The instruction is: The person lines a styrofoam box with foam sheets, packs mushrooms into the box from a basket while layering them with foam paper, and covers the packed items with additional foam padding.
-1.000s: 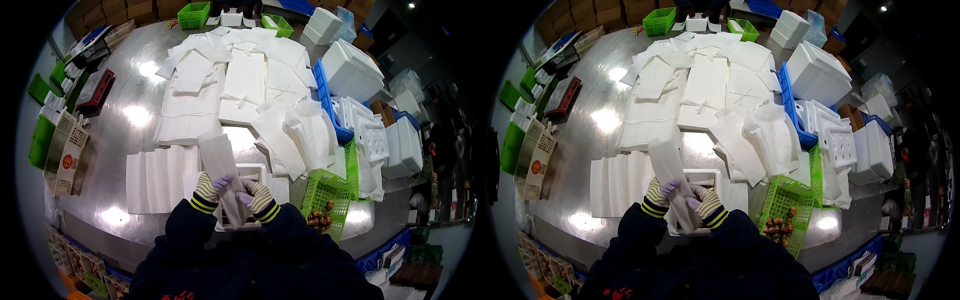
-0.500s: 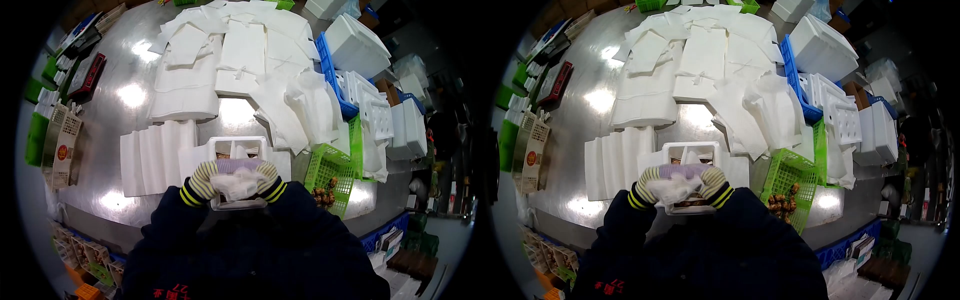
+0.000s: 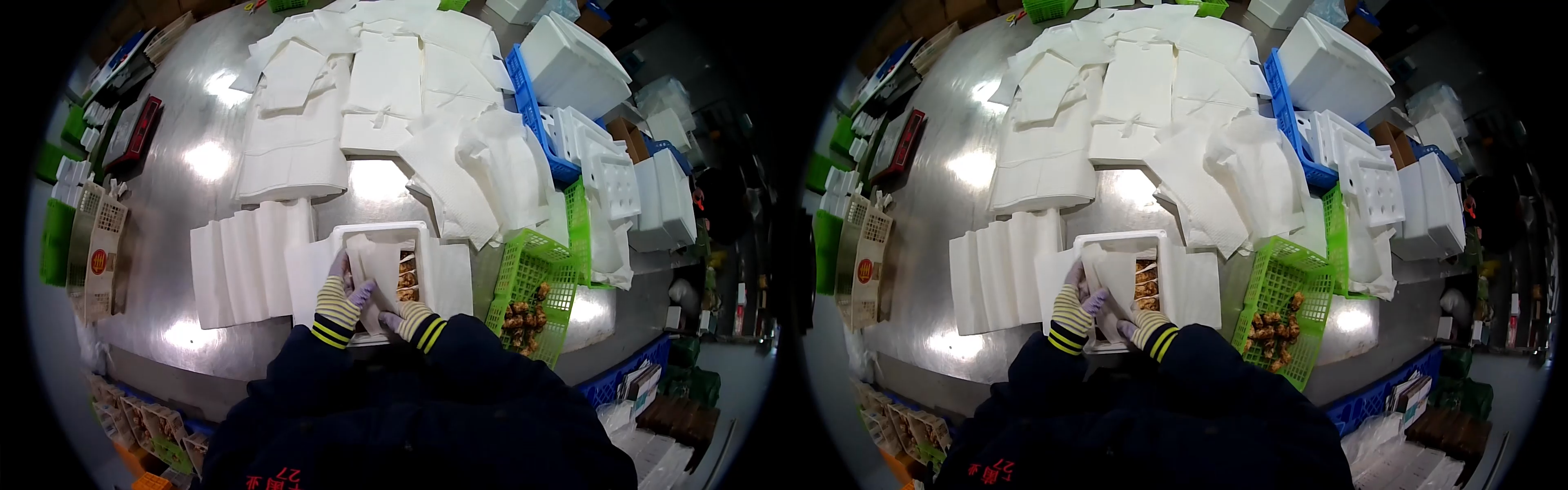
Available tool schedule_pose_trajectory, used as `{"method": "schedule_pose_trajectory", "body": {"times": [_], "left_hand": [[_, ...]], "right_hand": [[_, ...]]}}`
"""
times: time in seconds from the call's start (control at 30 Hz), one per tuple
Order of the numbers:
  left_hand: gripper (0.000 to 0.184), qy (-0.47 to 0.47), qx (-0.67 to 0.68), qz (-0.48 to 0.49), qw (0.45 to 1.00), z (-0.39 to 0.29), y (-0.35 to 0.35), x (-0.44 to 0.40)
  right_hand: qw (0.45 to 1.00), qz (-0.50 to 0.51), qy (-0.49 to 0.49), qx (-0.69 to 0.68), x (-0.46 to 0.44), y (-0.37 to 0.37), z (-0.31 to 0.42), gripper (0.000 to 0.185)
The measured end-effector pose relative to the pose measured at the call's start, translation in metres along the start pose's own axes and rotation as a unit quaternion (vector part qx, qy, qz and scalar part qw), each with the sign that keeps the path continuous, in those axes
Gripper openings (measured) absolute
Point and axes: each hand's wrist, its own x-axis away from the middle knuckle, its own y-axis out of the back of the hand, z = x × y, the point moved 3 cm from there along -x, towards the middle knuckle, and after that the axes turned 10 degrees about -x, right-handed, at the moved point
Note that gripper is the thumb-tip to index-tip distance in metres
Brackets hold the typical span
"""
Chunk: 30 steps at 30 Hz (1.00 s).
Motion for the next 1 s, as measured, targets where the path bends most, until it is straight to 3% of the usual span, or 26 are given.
{"method": "schedule_pose_trajectory", "body": {"times": [0.03,0.07,0.1,0.13,0.17,0.2,0.23,0.3,0.33,0.4,0.43,0.47,0.53,0.6,0.67,0.77,0.83,0.93,1.0], "left_hand": [[0.066,-0.015,-0.098,-0.052,0.994,-0.014,0.000,0.000],[0.066,-0.015,-0.098,-0.050,0.994,-0.016,0.002,-0.001],[0.068,-0.121,-0.366,0.011,0.923,-0.022,0.002,-0.002],[0.070,-0.218,-0.600,0.071,0.766,-0.024,-0.002,-0.001],[0.073,-0.199,-0.612,0.104,0.759,-0.009,-0.003,0.002],[0.074,-0.169,-0.661,0.141,0.717,-0.004,-0.005,0.005],[0.072,-0.176,-0.678,0.135,0.701,0.003,-0.004,0.005],[0.065,-0.145,-0.723,0.145,0.660,0.007,-0.005,0.000],[0.065,-0.145,-0.722,0.144,0.661,0.012,-0.004,-0.001],[0.063,-0.139,-0.751,0.139,0.631,0.026,-0.003,-0.004],[0.064,-0.124,-0.756,0.151,0.625,0.028,-0.003,-0.003],[0.064,-0.120,-0.758,0.154,0.622,0.027,-0.005,-0.003],[0.063,-0.170,-0.750,0.145,0.623,0.027,-0.003,-0.004],[0.067,-0.122,-0.777,0.209,0.581,0.029,-0.008,-0.010],[0.070,-0.107,-0.777,0.249,0.568,0.032,-0.012,-0.017],[0.070,-0.131,-0.756,0.191,0.612,0.029,-0.012,-0.029],[0.069,-0.135,-0.750,0.176,0.623,0.034,-0.013,-0.035],[0.066,-0.096,-0.790,0.211,0.568,0.043,-0.017,-0.040],[0.056,-0.118,-0.774,0.190,0.592,0.032,-0.014,-0.042]], "right_hand": [[1.000,-0.018,-0.002,-0.001,-0.004,0.001,-0.001,0.048],[0.999,-0.035,-0.004,-0.002,-0.010,0.002,-0.002,0.035],[0.999,0.004,-0.043,0.001,-0.018,0.001,-0.003,0.032],[0.997,0.033,-0.015,-0.062,-0.024,0.000,0.000,0.042],[0.999,0.032,-0.041,0.011,-0.025,0.004,-0.003,0.040],[0.994,0.032,-0.066,0.084,-0.020,0.013,0.014,0.037],[0.998,-0.030,0.007,0.047,-0.022,0.008,0.006,0.034],[0.999,0.000,-0.021,0.032,-0.023,0.009,0.010,0.038],[0.999,0.004,-0.033,0.004,-0.024,0.010,0.012,0.044],[0.985,-0.114,-0.084,0.100,0.012,0.013,0.037,0.059],[0.978,-0.176,0.038,0.108,0.033,0.015,0.058,0.070],[0.918,-0.286,0.160,0.222,0.045,0.014,0.070,0.061],[0.930,-0.166,0.151,0.292,0.048,0.008,0.074,0.042],[0.933,-0.021,0.130,0.336,0.031,-0.008,0.053,0.025],[0.953,-0.004,0.129,0.274,0.010,-0.009,0.035,0.021],[0.960,0.059,0.046,0.270,-0.003,0.001,0.041,0.024],[0.959,0.088,0.050,0.265,-0.014,-0.004,0.027,0.026],[0.979,0.080,0.036,0.182,-0.023,-0.015,0.011,0.026],[0.966,0.068,0.067,0.240,-0.002,0.001,0.040,0.027]]}}
